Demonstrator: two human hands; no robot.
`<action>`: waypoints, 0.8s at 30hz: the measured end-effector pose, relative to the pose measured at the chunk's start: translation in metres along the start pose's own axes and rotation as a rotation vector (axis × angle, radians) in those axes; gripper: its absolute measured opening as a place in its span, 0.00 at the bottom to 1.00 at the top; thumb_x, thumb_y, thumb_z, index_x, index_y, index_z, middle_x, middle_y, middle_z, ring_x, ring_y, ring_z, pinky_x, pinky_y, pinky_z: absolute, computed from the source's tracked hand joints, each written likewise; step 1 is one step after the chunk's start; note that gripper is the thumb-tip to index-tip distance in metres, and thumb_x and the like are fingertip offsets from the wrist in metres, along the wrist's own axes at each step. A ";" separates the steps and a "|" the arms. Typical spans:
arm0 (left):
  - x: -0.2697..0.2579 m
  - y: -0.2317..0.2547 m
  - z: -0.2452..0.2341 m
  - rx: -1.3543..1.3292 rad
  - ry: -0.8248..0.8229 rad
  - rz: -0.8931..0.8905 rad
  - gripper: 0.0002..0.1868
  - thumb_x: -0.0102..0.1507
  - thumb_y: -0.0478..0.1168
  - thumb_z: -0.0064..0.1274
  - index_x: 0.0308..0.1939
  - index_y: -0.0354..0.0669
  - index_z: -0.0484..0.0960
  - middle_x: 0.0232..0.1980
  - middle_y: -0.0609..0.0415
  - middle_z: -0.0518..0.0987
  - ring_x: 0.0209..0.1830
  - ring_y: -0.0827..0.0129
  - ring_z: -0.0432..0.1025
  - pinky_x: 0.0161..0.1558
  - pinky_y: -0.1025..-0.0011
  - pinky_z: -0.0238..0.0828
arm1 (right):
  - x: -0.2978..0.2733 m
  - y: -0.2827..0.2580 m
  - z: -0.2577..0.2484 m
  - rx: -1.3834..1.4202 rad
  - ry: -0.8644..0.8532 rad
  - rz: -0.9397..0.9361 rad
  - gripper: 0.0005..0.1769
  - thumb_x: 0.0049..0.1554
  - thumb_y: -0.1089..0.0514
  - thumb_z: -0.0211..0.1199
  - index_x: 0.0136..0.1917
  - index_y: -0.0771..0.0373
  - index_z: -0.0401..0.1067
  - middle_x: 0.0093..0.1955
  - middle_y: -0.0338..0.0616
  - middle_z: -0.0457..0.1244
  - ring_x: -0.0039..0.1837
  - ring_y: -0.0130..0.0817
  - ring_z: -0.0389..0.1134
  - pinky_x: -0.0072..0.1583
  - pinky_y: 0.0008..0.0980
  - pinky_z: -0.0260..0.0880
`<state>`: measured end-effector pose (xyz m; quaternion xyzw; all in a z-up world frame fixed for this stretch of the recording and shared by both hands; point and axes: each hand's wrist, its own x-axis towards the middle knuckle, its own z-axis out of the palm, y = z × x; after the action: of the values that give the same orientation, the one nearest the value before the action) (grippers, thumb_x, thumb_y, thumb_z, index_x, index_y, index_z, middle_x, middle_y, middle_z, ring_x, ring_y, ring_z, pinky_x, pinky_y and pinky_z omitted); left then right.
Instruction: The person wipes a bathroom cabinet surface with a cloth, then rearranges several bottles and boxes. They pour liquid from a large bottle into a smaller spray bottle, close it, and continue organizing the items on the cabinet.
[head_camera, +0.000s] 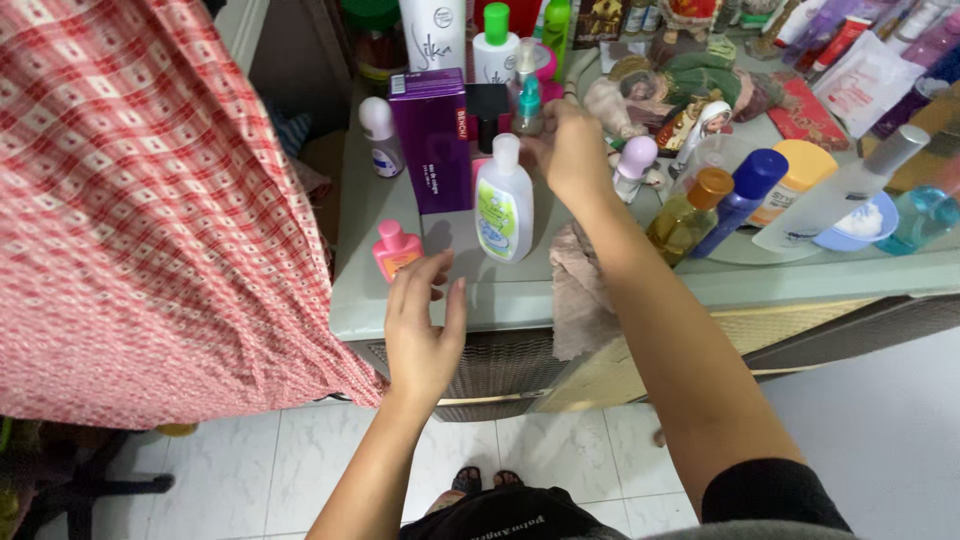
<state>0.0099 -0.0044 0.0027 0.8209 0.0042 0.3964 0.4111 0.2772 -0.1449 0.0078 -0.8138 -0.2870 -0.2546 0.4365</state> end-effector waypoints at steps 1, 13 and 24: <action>-0.001 0.000 0.000 0.002 -0.002 -0.009 0.17 0.64 0.30 0.57 0.58 0.37 0.79 0.54 0.47 0.79 0.47 0.63 0.76 0.46 0.68 0.75 | -0.003 0.000 -0.004 -0.039 0.007 -0.048 0.21 0.47 0.63 0.79 0.51 0.71 0.74 0.44 0.54 0.70 0.45 0.46 0.73 0.47 0.39 0.72; -0.008 -0.001 -0.001 -0.045 0.001 -0.009 0.16 0.65 0.32 0.57 0.58 0.39 0.79 0.55 0.47 0.78 0.52 0.58 0.76 0.48 0.67 0.77 | -0.089 -0.091 -0.047 0.116 -0.113 -0.135 0.33 0.55 0.54 0.75 0.67 0.72 0.67 0.54 0.48 0.69 0.50 0.32 0.68 0.49 0.29 0.70; -0.030 0.009 -0.025 -0.052 -0.037 -0.156 0.24 0.62 0.38 0.64 0.61 0.40 0.76 0.60 0.47 0.77 0.54 0.60 0.75 0.53 0.67 0.75 | -0.135 -0.128 -0.073 0.509 -0.087 0.113 0.21 0.64 0.64 0.69 0.68 0.68 0.70 0.56 0.40 0.69 0.54 0.24 0.70 0.54 0.24 0.71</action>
<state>-0.0300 -0.0042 -0.0022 0.8143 0.0500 0.3479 0.4620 0.0814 -0.1818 0.0260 -0.7028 -0.3141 -0.1142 0.6279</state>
